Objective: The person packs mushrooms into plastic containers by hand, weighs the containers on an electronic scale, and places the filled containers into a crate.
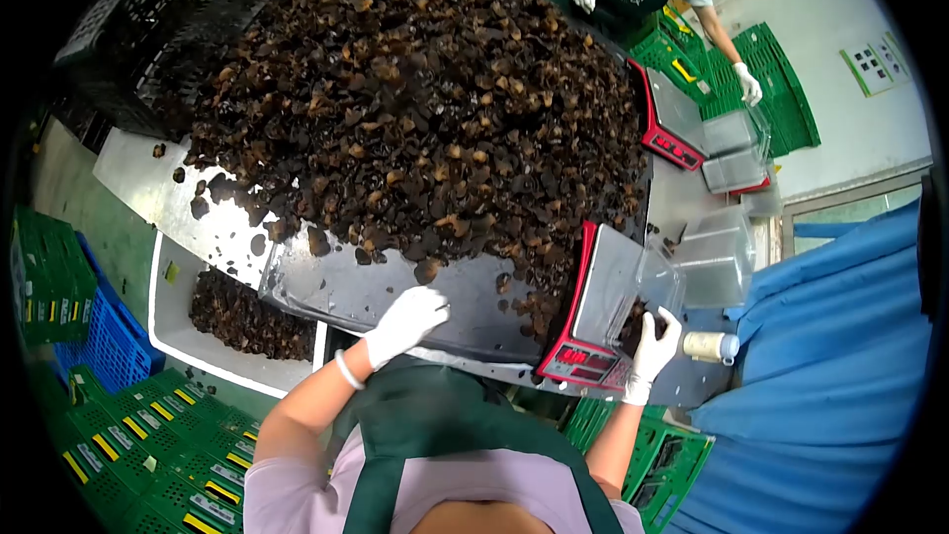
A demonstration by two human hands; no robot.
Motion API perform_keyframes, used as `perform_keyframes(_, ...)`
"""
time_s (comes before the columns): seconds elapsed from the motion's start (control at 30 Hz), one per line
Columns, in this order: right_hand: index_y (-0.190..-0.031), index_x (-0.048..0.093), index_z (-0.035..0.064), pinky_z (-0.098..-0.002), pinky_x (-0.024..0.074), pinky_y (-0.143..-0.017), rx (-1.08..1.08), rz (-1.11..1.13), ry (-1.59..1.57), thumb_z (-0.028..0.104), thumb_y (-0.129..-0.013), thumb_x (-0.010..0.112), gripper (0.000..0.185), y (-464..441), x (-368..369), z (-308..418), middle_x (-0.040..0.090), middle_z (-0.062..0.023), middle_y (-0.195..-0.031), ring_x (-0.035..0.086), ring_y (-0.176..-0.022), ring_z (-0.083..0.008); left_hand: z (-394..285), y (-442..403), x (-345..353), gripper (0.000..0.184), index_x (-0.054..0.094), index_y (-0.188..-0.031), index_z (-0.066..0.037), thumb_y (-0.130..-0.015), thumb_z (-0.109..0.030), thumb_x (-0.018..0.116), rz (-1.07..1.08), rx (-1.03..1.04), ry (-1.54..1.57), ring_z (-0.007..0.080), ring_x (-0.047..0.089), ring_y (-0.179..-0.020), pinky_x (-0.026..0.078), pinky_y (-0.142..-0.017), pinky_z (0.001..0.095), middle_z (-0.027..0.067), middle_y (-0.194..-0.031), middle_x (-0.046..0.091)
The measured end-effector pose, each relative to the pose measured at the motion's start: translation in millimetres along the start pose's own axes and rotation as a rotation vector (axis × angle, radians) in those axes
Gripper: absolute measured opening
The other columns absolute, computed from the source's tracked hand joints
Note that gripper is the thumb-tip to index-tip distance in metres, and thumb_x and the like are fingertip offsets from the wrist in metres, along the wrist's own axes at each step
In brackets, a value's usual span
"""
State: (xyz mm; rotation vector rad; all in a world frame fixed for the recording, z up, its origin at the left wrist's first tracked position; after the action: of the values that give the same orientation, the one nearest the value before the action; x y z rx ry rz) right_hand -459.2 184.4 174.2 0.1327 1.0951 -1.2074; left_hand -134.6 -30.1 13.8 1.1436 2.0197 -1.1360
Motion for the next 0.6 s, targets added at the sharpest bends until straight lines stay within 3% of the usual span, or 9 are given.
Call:
perform_keyframes(0.07,-0.109,0.062,0.0009,-0.0353,0.0421,-0.094,-0.186,-0.124,0.050,0.007,-0.077,0.071,0.034,-1,-11,29,0.060,-0.0118,-0.107,0.056,-0.103,-0.0258,19,24,-45,0.015,0.059,-0.083,-0.008,-0.069,-0.010,0.063,0.010,-0.154,-0.066,0.0301,0.057,-0.075,0.049,-0.068,0.0389,0.0099,-0.079,0.056)
perform_keyframes(0.13,-0.112,0.062,0.0013,-0.0356,0.0419,-0.094,-0.197,-0.135,0.032,0.003,-0.076,0.070,0.037,-4,-11,59,0.060,-0.0115,-0.109,0.056,-0.104,-0.0263,46,76,-87,0.013,0.060,-0.082,-0.006,-0.070,-0.008,0.064,-0.009,-0.382,-0.223,0.0310,0.058,-0.075,0.049,-0.066,0.0392,0.0105,-0.082,0.059)
perform_keyframes(0.27,-0.101,0.067,0.0025,-0.0335,0.0447,-0.090,-0.156,0.226,-0.332,0.004,-0.077,0.067,0.024,-7,56,131,0.064,-0.0106,-0.103,0.060,-0.098,-0.0234,60,156,-172,0.010,0.061,-0.083,-0.006,-0.074,-0.007,0.066,-0.164,-0.694,-0.503,0.0305,0.057,-0.083,0.047,-0.072,0.0394,0.0105,-0.087,0.060)
perform_keyframes(0.33,-0.097,0.069,0.0048,-0.0331,0.0479,-0.084,-0.351,0.373,-0.329,0.010,-0.077,0.072,0.021,0,106,177,0.067,-0.0091,-0.095,0.063,-0.092,-0.0236,58,157,-198,0.015,0.063,-0.087,-0.007,-0.074,-0.009,0.069,-0.324,-0.829,-0.554,0.0299,0.058,-0.089,0.047,-0.078,0.0394,0.0101,-0.092,0.061)
perform_keyframes(0.4,-0.096,0.069,0.0054,-0.0316,0.0494,-0.081,-0.456,0.462,-0.465,0.011,-0.075,0.075,0.023,2,161,206,0.067,-0.0101,-0.094,0.064,-0.090,-0.0244,53,113,-201,0.020,0.066,-0.095,-0.007,-0.076,-0.012,0.069,-0.377,-0.827,-0.417,0.0287,0.059,-0.093,0.047,-0.082,0.0390,0.0095,-0.100,0.063)
perform_keyframes(0.43,-0.099,0.068,0.0066,-0.0330,0.0494,-0.084,-0.516,0.495,-0.452,0.016,-0.074,0.076,0.028,2,185,220,0.066,-0.0106,-0.098,0.063,-0.094,-0.0261,45,81,-195,0.021,0.066,-0.098,-0.008,-0.077,-0.011,0.068,-0.397,-0.714,-0.412,0.0281,0.059,-0.095,0.048,-0.084,0.0381,0.0093,-0.102,0.064)
perform_keyframes(0.5,-0.119,0.060,0.0127,-0.0367,0.0465,-0.094,-0.640,0.593,-0.256,0.027,-0.071,0.078,0.053,9,237,232,0.055,-0.0125,-0.124,0.053,-0.114,-0.0281,40,20,-173,0.022,0.067,-0.101,-0.008,-0.080,-0.007,0.065,-0.418,-0.571,-0.241,0.0282,0.060,-0.096,0.049,-0.084,0.0376,0.0097,-0.101,0.066)
perform_keyframes(0.53,-0.134,0.049,0.0186,-0.0375,0.0455,-0.096,-0.704,0.620,-0.203,0.032,-0.067,0.080,0.075,14,250,243,0.047,-0.0130,-0.135,0.048,-0.121,-0.0298,44,-2,-154,0.022,0.067,-0.103,-0.009,-0.081,-0.006,0.065,-0.431,-0.476,-0.190,0.0283,0.061,-0.096,0.050,-0.084,0.0371,0.0102,-0.102,0.066)
perform_keyframes(0.6,-0.142,0.038,0.0244,-0.0372,0.0465,-0.095,-0.737,0.697,-0.021,0.033,-0.065,0.081,0.088,25,272,255,0.042,-0.0129,-0.140,0.044,-0.124,-0.0317,57,-38,-119,0.029,0.065,-0.110,-0.008,-0.080,-0.009,0.066,-0.492,-0.447,-0.141,0.0273,0.061,-0.098,0.051,-0.087,0.0357,0.0115,-0.105,0.065)
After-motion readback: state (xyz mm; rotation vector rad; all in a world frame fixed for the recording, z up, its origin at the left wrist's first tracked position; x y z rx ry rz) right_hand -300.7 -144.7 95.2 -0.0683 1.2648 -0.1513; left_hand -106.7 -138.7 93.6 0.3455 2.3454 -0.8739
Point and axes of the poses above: each hand's wrist, its own y-axis away from the middle knuckle, its own x-axis out of the palm, z = x × y, the point moved 9 cm from there along -y, towards the middle knuckle
